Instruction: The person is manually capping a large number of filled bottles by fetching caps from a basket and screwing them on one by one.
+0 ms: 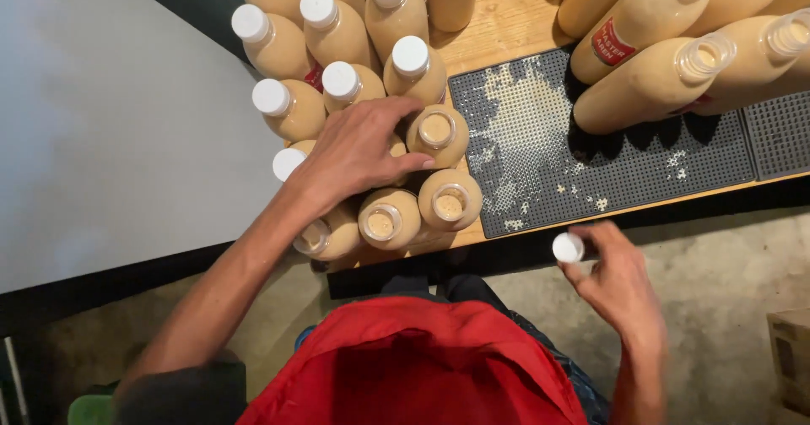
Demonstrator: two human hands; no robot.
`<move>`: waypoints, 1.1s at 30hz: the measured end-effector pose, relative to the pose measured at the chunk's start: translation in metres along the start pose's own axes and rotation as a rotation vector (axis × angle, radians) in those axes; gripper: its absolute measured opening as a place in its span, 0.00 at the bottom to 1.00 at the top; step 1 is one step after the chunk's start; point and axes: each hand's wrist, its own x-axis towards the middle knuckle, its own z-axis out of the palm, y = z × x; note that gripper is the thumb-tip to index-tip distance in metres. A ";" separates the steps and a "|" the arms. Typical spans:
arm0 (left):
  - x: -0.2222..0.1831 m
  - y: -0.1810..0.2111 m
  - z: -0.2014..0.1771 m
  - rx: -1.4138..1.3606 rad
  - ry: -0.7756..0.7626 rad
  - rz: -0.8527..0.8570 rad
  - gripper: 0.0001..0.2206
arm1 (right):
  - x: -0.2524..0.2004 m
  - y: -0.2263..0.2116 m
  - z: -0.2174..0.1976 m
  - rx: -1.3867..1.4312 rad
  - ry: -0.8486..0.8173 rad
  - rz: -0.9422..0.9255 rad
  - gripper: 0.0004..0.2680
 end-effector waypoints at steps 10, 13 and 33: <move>0.014 -0.017 0.024 -0.159 0.069 0.050 0.24 | 0.045 -0.233 -0.070 -0.420 0.122 -0.712 0.20; 0.017 -0.022 0.030 -0.142 0.062 0.022 0.23 | 0.056 -0.249 -0.067 -0.404 0.095 -0.824 0.14; 0.019 -0.021 0.029 -0.158 0.016 -0.045 0.11 | 0.060 -0.287 -0.069 -0.927 -0.120 -0.747 0.15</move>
